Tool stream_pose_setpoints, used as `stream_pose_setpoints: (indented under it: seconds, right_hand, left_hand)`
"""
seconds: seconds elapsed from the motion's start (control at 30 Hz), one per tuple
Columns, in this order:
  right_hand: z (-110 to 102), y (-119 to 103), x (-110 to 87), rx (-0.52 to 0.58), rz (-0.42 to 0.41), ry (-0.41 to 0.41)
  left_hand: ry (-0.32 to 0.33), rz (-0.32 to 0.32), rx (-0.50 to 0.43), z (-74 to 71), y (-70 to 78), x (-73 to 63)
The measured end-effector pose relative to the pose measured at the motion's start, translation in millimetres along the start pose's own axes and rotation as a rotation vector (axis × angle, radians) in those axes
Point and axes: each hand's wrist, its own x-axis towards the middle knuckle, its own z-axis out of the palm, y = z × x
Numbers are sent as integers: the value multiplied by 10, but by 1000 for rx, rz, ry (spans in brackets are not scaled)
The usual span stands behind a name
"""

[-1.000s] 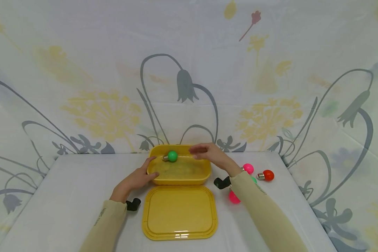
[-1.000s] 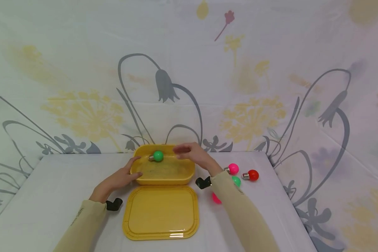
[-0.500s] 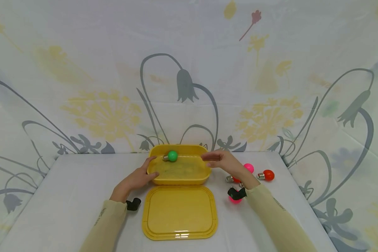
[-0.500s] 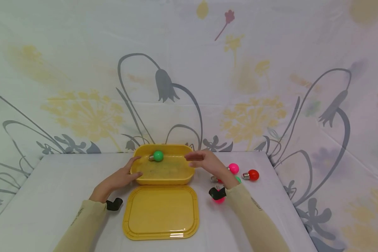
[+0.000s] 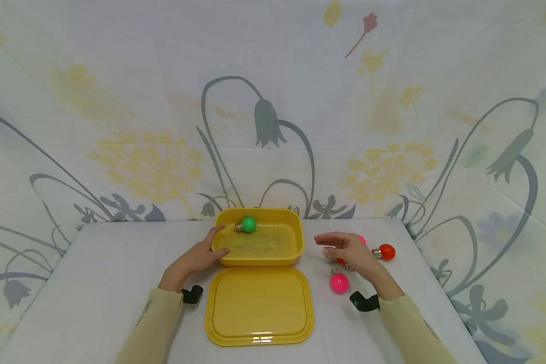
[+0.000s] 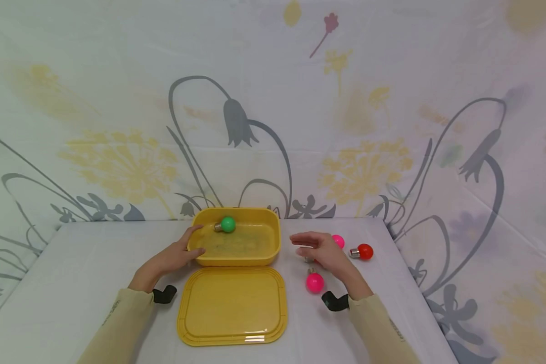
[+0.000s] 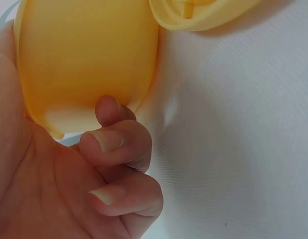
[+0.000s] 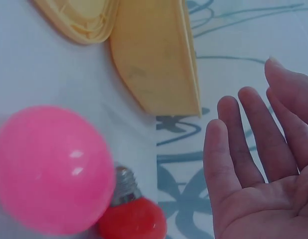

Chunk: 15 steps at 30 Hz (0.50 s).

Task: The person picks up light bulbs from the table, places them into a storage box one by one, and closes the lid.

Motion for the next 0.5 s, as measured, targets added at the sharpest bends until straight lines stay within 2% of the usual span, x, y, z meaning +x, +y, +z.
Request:
stream_pose_setpoints:
  seconds: [0.23, 0.5]
  right_hand:
    - [-65, 185, -240, 22, -14, 61]
    - [-44, 341, -432, -31, -14, 145]
  left_hand:
    - [-7, 7, -4, -14, 14, -12]
    - [-8, 4, -9, -15, 34, -22]
